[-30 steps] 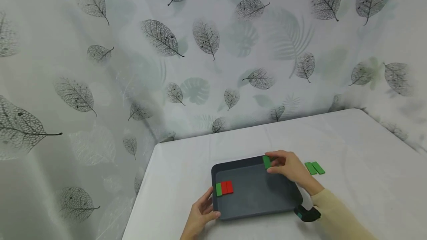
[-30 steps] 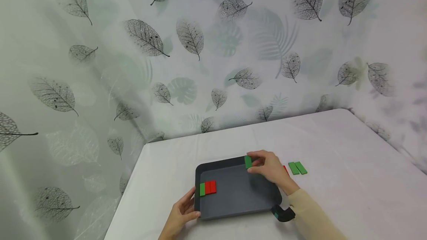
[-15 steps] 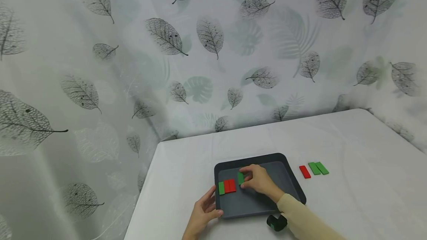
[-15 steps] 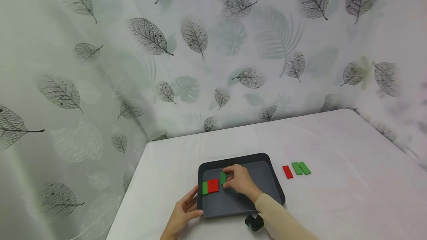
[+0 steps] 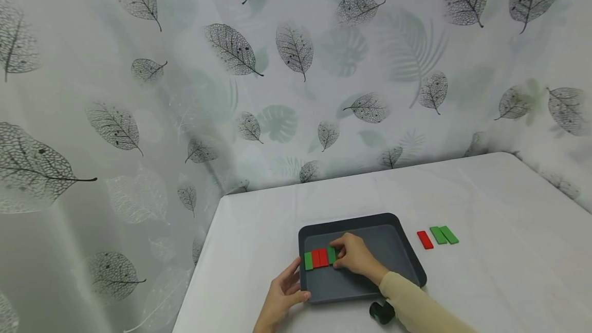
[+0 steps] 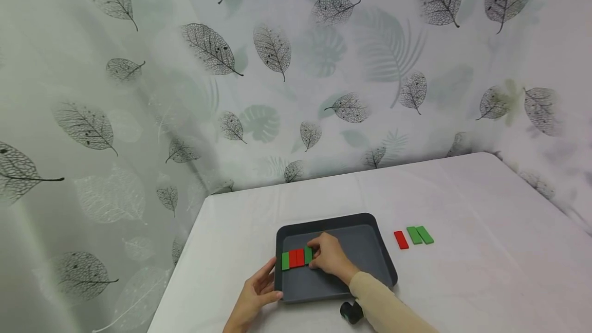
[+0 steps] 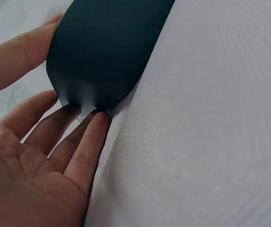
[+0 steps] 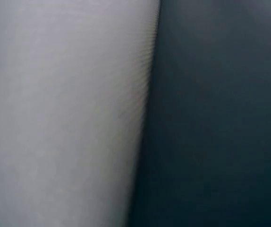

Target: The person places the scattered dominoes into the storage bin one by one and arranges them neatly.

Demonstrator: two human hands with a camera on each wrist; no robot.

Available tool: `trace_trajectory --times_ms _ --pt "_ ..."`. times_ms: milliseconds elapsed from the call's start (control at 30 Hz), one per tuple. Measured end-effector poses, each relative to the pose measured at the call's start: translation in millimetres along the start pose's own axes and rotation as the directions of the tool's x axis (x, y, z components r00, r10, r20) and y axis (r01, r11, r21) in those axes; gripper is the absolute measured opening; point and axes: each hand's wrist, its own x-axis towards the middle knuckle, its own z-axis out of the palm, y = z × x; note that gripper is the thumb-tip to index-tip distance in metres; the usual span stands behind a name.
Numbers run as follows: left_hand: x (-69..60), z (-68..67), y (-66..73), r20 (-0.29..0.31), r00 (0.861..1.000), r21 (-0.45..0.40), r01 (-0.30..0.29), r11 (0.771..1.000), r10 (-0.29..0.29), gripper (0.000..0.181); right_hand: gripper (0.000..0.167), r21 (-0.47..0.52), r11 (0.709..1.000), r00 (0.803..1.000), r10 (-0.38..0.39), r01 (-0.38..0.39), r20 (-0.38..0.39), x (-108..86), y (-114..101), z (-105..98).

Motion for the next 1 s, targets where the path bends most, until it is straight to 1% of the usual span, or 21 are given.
trace_trajectory --times_ms 167,300,433,500,567,633,700,767,833,900,967,1000 --pt "0.5 -0.2 -1.4 0.000 1.000 0.003 -0.005 1.000 0.005 0.083 0.049 -0.036 0.999 1.000 -0.031 0.031 0.000 1.1 1 2" --pt "1.1 -0.5 -1.9 -0.003 1.000 -0.002 0.005 1.000 -0.005 0.082 0.049 -0.052 0.997 0.998 -0.059 0.059 0.005 1.3 0 1" --pt "1.4 -0.1 -2.0 -0.004 1.000 -0.014 0.021 1.000 -0.021 0.083 0.050 -0.058 0.996 0.998 -0.066 0.066 0.008 0.6 -1 1" --pt "1.2 0.1 -1.9 -0.003 1.000 -0.014 0.021 1.000 -0.021 0.083 0.052 -0.059 0.996 0.998 -0.061 0.062 0.013 -0.1 -2 1" --pt "1.1 1.1 -1.7 0.000 1.000 -0.009 0.018 1.000 -0.018 0.083 0.054 -0.057 0.997 0.998 -0.059 0.059 0.016 -2.5 -2 -2" --pt "0.8 1.9 -1.2 0.003 1.000 -0.005 0.014 1.000 -0.014 0.083 0.055 -0.057 0.996 0.997 -0.067 0.068 0.023 -5.7 -3 -9" --pt "0.4 2.7 -0.6 0.009 1.000 -0.002 0.007 1.000 -0.007 0.083 0.056 -0.049 0.995 0.996 -0.082 0.084 0.029 -10.1 -7 -25" --pt "0.0 3.0 -0.4 0.015 1.000 0.005 0.001 1.000 -0.001 0.083 0.055 -0.036 0.992 0.992 -0.119 0.120 0.029 -15.6 -11 -49" --pt "-0.1 3.0 0.2 0.013 1.000 0.007 0.000 1.000 0.000 0.083 0.054 -0.003 0.984 0.984 -0.177 0.177 0.017 -21.1 -12 -80" --pt "-0.1 2.3 0.4 0.006 1.000 0.008 0.007 1.000 -0.007 0.083 0.053 0.022 0.972 0.973 -0.232 0.233 -0.018 -26.4 -9 -112" --pt "0.0 1.3 -0.2 -0.002 1.000 0.007 0.019 1.000 -0.019 0.083 0.052 0.027 0.968 0.967 -0.249 0.250 -0.047 -31.2 -1 -144" --pt "0.1 0.9 -0.6 -0.006 1.000 0.006 0.026 1.000 -0.026 0.083 0.053 0.018 0.970 0.968 -0.243 0.244 -0.059 -33.8 5 -158"
